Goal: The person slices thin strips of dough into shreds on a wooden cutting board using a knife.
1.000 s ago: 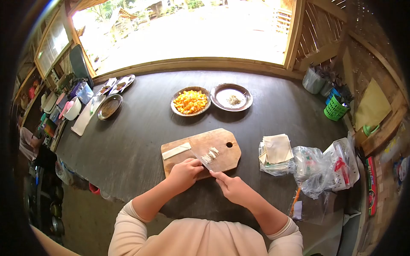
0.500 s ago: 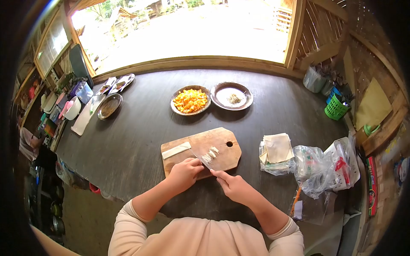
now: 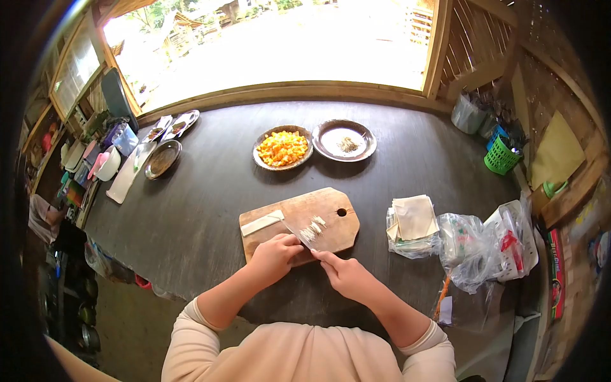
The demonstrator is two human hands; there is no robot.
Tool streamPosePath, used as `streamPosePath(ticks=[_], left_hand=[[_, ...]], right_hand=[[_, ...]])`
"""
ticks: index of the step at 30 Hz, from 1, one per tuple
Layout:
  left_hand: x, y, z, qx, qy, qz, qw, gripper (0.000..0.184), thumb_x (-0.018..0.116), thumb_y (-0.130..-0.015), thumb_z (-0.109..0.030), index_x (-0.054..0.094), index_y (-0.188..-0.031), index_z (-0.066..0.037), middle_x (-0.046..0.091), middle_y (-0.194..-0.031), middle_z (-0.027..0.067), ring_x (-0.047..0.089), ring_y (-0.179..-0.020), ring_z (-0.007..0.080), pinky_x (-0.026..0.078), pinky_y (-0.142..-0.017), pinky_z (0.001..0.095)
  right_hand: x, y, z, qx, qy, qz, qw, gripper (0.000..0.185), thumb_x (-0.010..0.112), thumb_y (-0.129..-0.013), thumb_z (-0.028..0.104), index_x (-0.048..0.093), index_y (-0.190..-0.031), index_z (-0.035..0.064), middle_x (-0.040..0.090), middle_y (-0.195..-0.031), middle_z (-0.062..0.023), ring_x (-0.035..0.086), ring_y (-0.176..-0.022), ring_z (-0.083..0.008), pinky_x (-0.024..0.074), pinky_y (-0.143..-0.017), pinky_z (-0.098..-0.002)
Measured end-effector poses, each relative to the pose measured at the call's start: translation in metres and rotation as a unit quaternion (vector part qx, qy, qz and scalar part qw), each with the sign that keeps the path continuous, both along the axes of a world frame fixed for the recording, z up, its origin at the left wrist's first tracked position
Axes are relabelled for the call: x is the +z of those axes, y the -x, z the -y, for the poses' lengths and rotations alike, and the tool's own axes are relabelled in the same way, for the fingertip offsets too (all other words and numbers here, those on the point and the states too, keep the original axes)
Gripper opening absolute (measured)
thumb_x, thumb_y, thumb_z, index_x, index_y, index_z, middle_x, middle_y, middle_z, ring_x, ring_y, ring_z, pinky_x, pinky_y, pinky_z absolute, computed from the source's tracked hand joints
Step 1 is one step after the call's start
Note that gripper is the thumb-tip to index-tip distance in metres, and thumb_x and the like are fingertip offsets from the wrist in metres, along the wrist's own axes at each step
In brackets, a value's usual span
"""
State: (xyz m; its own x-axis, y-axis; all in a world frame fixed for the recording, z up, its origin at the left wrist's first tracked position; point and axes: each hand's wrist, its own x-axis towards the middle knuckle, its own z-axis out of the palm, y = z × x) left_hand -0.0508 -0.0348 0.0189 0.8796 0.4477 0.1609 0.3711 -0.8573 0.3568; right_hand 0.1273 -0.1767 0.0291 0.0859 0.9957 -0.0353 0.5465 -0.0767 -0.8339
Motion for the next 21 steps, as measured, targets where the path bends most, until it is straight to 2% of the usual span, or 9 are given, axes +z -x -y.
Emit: streamPosePath(ticks=[4,6,10,12,13,15,21], left_hand=[[0.002,0.0,0.0,-0.004,0.003,0.01,1.0,0.027,0.064,-0.075,-0.004,0.071,-0.1,-0.01,0.065,-0.108,0.0013,0.061,-0.109,0.024,0.055,-0.084,0.0365],[-0.002,0.001,-0.002,-0.002,0.005,0.004,1.0,0.027,0.065,-0.074,-0.003,0.071,-0.1,-0.01,0.064,-0.108,0.0014,0.06,-0.109,0.0242,0.055,-0.085,0.0366],[-0.001,0.001,-0.002,-0.002,0.007,0.0,1.0,0.027,0.065,-0.074,-0.003,0.071,-0.099,-0.01,0.064,-0.108,0.0017,0.06,-0.109,0.0244,0.055,-0.084,0.0368],[0.002,0.001,0.0,-0.002,0.006,0.009,1.0,0.027,0.064,-0.074,-0.003,0.071,-0.1,-0.01,0.064,-0.108,0.0019,0.06,-0.108,0.0246,0.055,-0.084,0.0369],[0.001,0.001,0.0,-0.002,0.009,0.007,1.0,0.027,0.064,-0.074,-0.003,0.071,-0.1,-0.01,0.064,-0.108,0.0019,0.06,-0.108,0.0246,0.055,-0.084,0.0369],[0.002,0.0,0.0,0.0,0.01,0.005,1.0,0.027,0.064,-0.075,-0.003,0.071,-0.1,-0.01,0.064,-0.108,0.0019,0.06,-0.108,0.0245,0.055,-0.084,0.0369],[0.0,0.001,-0.002,-0.003,0.003,-0.001,1.0,0.027,0.065,-0.075,-0.004,0.071,-0.1,-0.01,0.064,-0.108,0.0017,0.061,-0.107,0.0244,0.056,-0.083,0.0368]], right_hand=[[0.014,0.002,0.001,-0.001,0.027,-0.011,1.0,0.033,0.05,-0.101,0.016,0.054,-0.134,0.015,0.066,-0.082,-0.0222,0.067,-0.071,-0.0369,0.0516,-0.071,-0.0378],[0.02,-0.001,0.003,-0.002,0.076,-0.031,0.997,0.033,0.05,-0.101,0.017,0.054,-0.133,0.0155,0.068,-0.093,-0.0242,0.066,-0.084,-0.0429,0.0533,-0.072,-0.0444],[0.019,-0.002,0.002,-0.004,0.096,-0.035,0.995,0.033,0.051,-0.1,0.016,0.054,-0.133,0.0158,0.068,-0.093,-0.024,0.066,-0.083,-0.0431,0.0531,-0.071,-0.0448],[0.003,-0.004,0.001,0.007,0.002,-0.015,1.0,0.034,0.051,-0.1,0.017,0.054,-0.133,0.016,0.067,-0.09,-0.0244,0.066,-0.081,-0.0432,0.0529,-0.069,-0.0456],[0.002,-0.002,0.0,0.007,0.006,-0.017,1.0,0.034,0.051,-0.1,0.017,0.054,-0.133,0.016,0.067,-0.09,-0.0244,0.066,-0.081,-0.0432,0.0529,-0.069,-0.0456],[0.002,0.002,-0.003,-0.001,0.017,0.025,1.0,0.035,0.051,-0.1,0.015,0.055,-0.135,0.0155,0.067,-0.087,-0.0227,0.069,-0.08,-0.0384,0.0524,-0.072,-0.0394],[0.013,-0.001,0.003,-0.002,0.052,-0.016,0.998,0.035,0.052,-0.099,0.015,0.055,-0.134,0.0154,0.067,-0.087,-0.0219,0.067,-0.075,-0.0409,0.053,-0.069,-0.0404]])
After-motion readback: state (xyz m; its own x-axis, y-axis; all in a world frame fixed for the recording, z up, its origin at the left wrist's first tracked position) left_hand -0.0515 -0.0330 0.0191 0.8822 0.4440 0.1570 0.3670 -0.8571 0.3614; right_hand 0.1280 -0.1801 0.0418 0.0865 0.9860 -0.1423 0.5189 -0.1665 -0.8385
